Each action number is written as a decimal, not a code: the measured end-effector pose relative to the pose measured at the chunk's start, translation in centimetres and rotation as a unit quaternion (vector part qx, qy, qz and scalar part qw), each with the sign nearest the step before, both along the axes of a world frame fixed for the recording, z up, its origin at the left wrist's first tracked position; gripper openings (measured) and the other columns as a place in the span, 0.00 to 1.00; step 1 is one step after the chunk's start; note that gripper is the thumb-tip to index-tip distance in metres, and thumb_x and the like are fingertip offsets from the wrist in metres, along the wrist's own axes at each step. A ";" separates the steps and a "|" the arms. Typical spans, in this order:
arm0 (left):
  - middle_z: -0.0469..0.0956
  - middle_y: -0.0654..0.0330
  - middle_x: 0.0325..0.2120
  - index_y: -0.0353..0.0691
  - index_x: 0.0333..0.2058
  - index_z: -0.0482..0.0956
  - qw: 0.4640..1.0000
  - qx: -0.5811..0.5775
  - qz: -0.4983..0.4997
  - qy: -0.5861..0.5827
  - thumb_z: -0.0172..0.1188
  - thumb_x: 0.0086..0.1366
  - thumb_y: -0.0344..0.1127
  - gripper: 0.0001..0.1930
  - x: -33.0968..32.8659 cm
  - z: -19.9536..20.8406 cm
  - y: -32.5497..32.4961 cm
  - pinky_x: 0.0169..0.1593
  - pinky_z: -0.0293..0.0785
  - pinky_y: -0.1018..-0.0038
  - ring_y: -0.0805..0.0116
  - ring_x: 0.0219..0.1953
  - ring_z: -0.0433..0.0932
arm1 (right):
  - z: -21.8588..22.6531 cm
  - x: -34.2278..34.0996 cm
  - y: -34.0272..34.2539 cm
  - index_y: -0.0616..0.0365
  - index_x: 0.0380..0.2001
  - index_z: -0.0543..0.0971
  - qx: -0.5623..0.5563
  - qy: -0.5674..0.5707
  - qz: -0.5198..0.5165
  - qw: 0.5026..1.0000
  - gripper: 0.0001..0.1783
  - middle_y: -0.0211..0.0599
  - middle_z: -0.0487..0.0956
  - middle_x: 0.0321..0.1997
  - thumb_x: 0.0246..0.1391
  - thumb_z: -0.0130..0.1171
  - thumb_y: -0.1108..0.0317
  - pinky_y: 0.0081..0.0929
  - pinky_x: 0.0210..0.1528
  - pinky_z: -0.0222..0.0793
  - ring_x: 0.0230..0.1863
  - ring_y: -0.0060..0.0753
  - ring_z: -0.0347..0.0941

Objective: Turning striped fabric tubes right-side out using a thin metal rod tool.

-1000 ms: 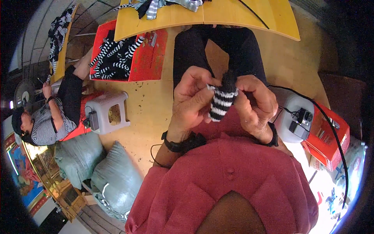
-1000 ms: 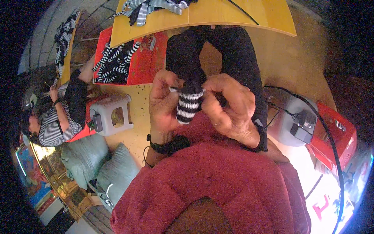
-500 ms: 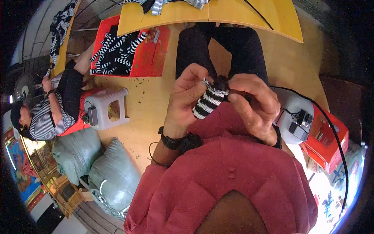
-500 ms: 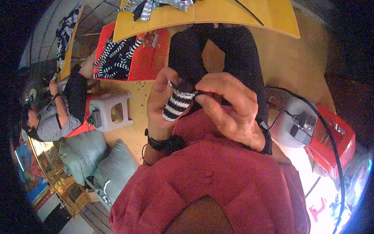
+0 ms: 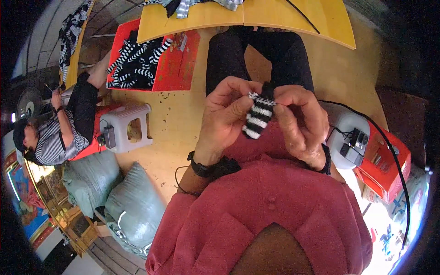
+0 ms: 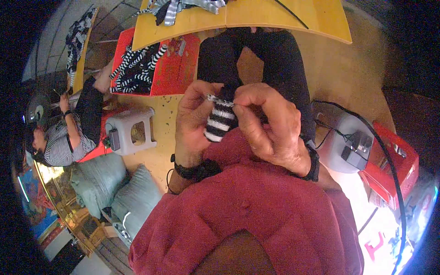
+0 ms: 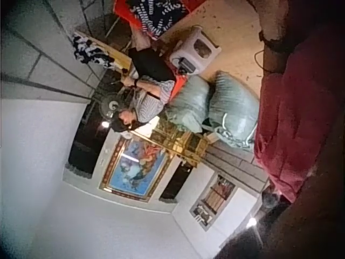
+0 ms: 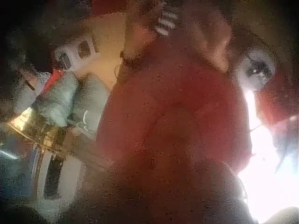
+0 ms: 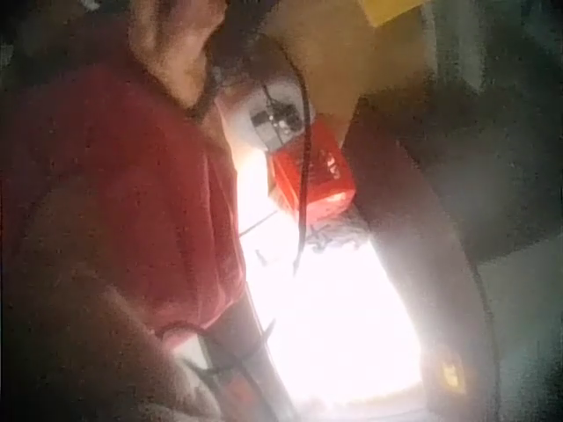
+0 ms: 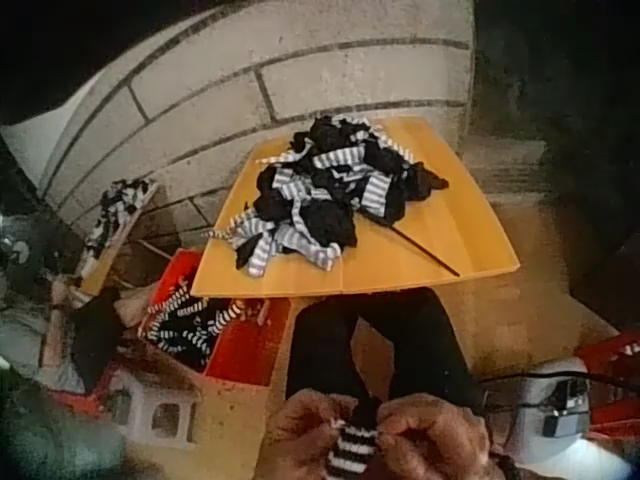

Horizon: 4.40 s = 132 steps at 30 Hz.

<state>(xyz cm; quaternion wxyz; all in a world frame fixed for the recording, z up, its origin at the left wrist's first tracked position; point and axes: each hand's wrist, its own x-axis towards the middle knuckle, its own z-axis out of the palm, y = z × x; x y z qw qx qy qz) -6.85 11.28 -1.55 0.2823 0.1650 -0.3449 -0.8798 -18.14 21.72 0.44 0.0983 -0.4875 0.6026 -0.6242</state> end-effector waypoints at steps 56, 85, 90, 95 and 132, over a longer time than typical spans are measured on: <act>0.75 0.59 0.39 0.33 0.42 0.74 0.963 -0.263 0.005 -0.054 0.58 0.53 0.20 0.15 -2.1 -0.3 -1.3 0.44 0.71 0.79 0.75 0.39 0.74 | -2.5 -1.9 -1.7 0.60 0.32 0.69 0.084 -0.723 0.139 0.671 0.08 0.29 0.67 0.19 0.45 0.47 0.75 0.11 0.07 0.44 0.10 0.14 0.55; 0.76 0.61 0.30 0.35 0.41 0.74 0.939 -0.277 0.086 -0.187 0.60 0.52 0.23 0.15 -2.4 -0.4 -0.4 0.32 0.72 0.80 0.74 0.30 0.76 | -1.3 -1.3 -0.7 0.64 0.29 0.75 0.153 -0.038 -0.101 0.982 0.05 0.38 0.75 0.23 0.46 0.56 0.77 0.21 0.26 0.68 0.25 0.25 0.74; 0.75 0.62 0.32 0.34 0.45 0.71 0.964 -0.186 -0.049 -0.186 0.57 0.55 0.22 0.17 -1.8 0.2 -0.9 0.32 0.73 0.82 0.78 0.30 0.75 | -1.0 -1.3 -0.5 0.64 0.29 0.73 0.138 -0.119 -0.027 0.983 0.03 0.34 0.75 0.21 0.49 0.54 0.76 0.18 0.25 0.67 0.23 0.18 0.72; 0.76 0.61 0.31 0.34 0.44 0.72 0.972 -0.144 -0.076 -0.171 0.54 0.55 0.19 0.16 -1.7 0.1 -0.8 0.32 0.74 0.82 0.76 0.27 0.76 | -1.3 -0.9 -0.1 0.65 0.28 0.72 0.139 -0.246 0.040 0.959 0.03 0.32 0.75 0.21 0.49 0.53 0.76 0.17 0.25 0.67 0.24 0.17 0.72; 0.76 0.57 0.33 0.41 0.36 0.70 0.955 0.254 -0.048 0.143 0.45 0.64 0.50 0.18 -5.1 -1.3 -3.6 0.48 0.70 0.61 0.58 0.42 0.74 | -1.7 -1.8 -3.1 0.63 0.28 0.74 0.134 -0.110 0.051 0.984 0.05 0.37 0.75 0.24 0.44 0.58 0.79 0.22 0.33 0.69 0.28 0.27 0.74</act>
